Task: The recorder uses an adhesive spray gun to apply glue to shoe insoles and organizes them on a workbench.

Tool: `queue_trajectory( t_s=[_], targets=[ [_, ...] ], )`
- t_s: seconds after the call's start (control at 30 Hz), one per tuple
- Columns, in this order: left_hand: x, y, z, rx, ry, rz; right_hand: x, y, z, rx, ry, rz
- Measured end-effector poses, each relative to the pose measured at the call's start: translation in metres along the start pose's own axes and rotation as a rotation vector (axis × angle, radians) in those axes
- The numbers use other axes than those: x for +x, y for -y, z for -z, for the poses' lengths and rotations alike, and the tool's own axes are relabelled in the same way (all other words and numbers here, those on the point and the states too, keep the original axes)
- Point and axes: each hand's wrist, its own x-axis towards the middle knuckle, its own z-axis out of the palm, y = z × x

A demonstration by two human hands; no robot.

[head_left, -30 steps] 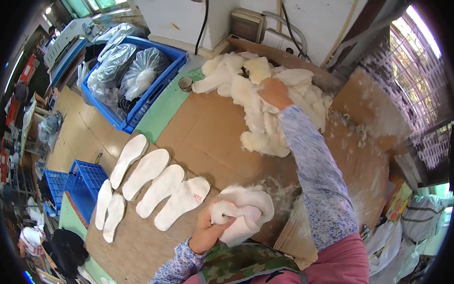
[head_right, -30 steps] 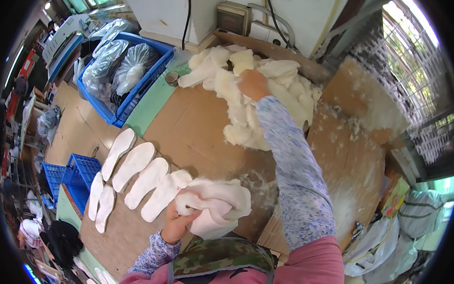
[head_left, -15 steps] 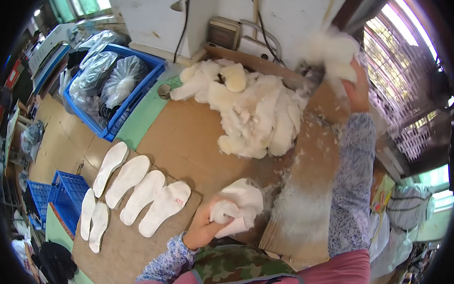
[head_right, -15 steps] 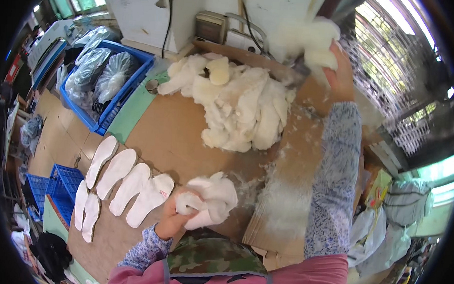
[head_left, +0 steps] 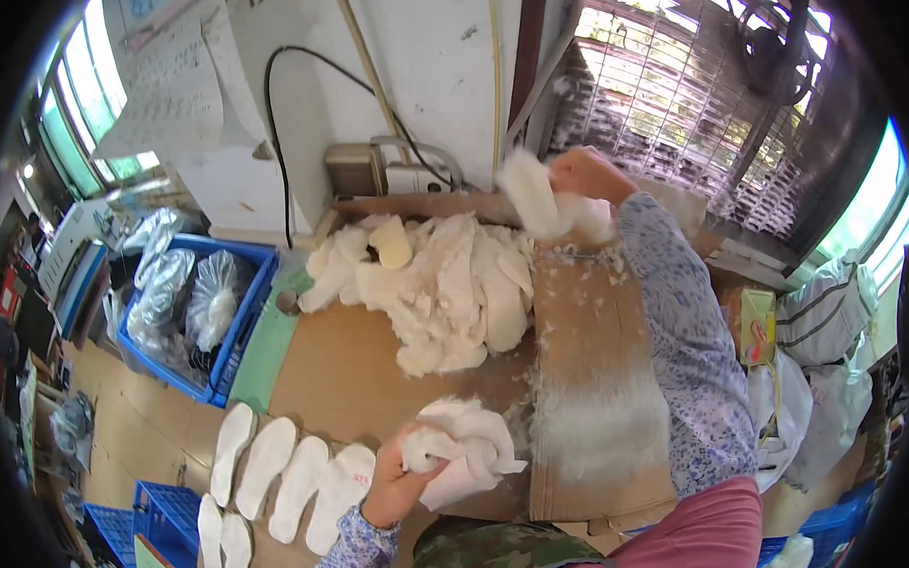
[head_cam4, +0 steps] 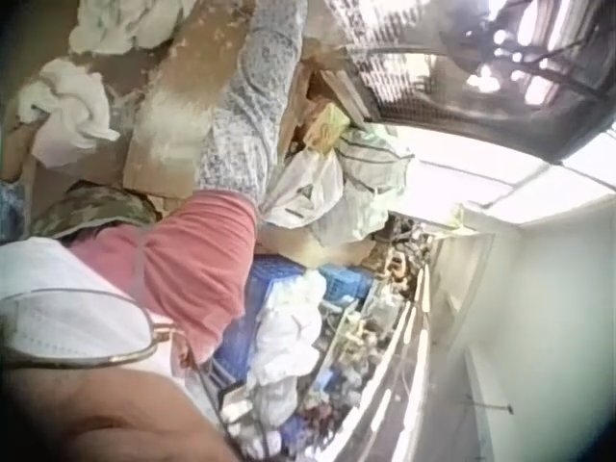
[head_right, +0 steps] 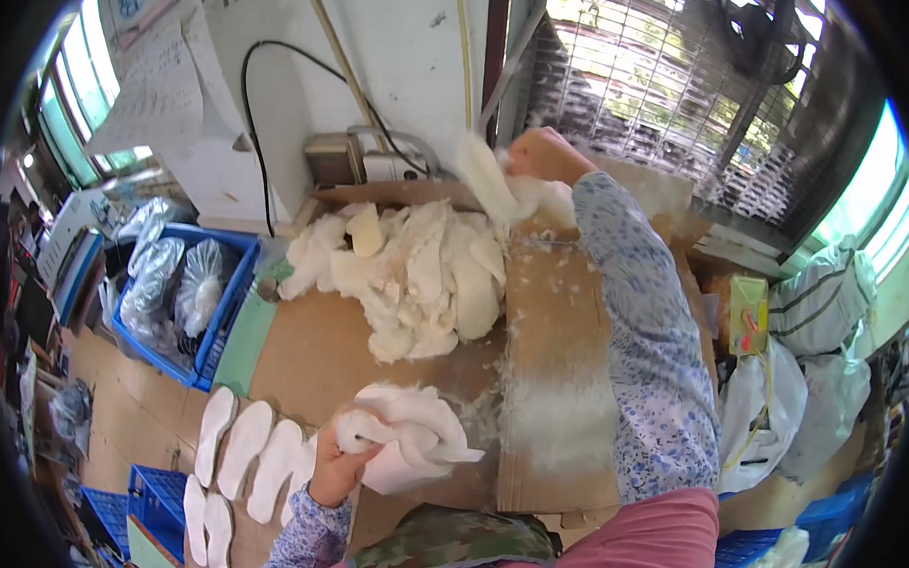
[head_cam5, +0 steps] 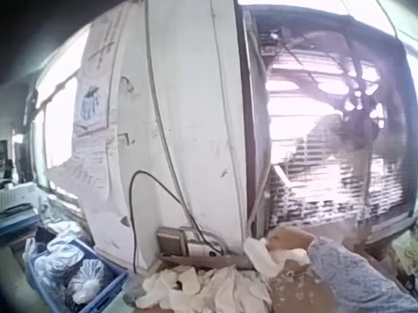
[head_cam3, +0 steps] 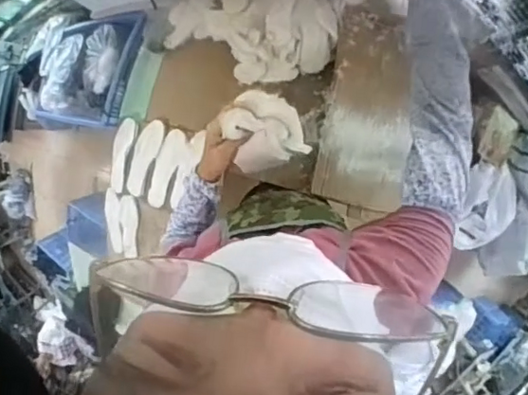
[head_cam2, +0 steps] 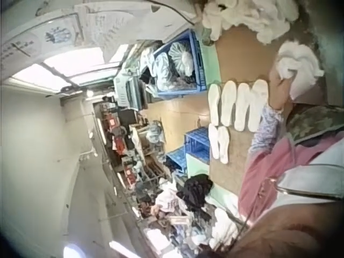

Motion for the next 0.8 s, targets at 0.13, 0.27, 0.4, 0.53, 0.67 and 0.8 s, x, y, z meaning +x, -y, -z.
queue_trajectory(
  t_s=[0.13, 0.27, 0.4, 0.53, 0.67, 0.8],
  targets=[
    [0.013, -0.028, -0.005, -0.015, -0.078, 0.158, -0.017, -0.011, 0.025, 0.442, -0.148, 0.116],
    [0.022, -0.044, -0.001, 0.217, -0.001, -0.106, -0.024, 0.052, 0.053, 0.346, -0.055, -0.01],
    [0.057, -0.059, -0.017, 0.352, 0.197, -0.296, -0.033, 0.07, 0.062, 0.223, 0.122, 0.073],
    [0.068, -0.062, -0.005, 0.474, 0.214, -0.397, -0.03, 0.152, 0.055, 0.332, 0.237, 0.418],
    [0.062, -0.065, 0.011, 0.487, 0.318, -0.246, -0.046, 0.217, 0.014, 0.495, 0.341, 0.802],
    [0.034, -0.057, 0.031, 0.389, 0.338, -0.098, -0.061, 0.251, -0.017, 0.764, 0.221, 0.8]
  ],
)
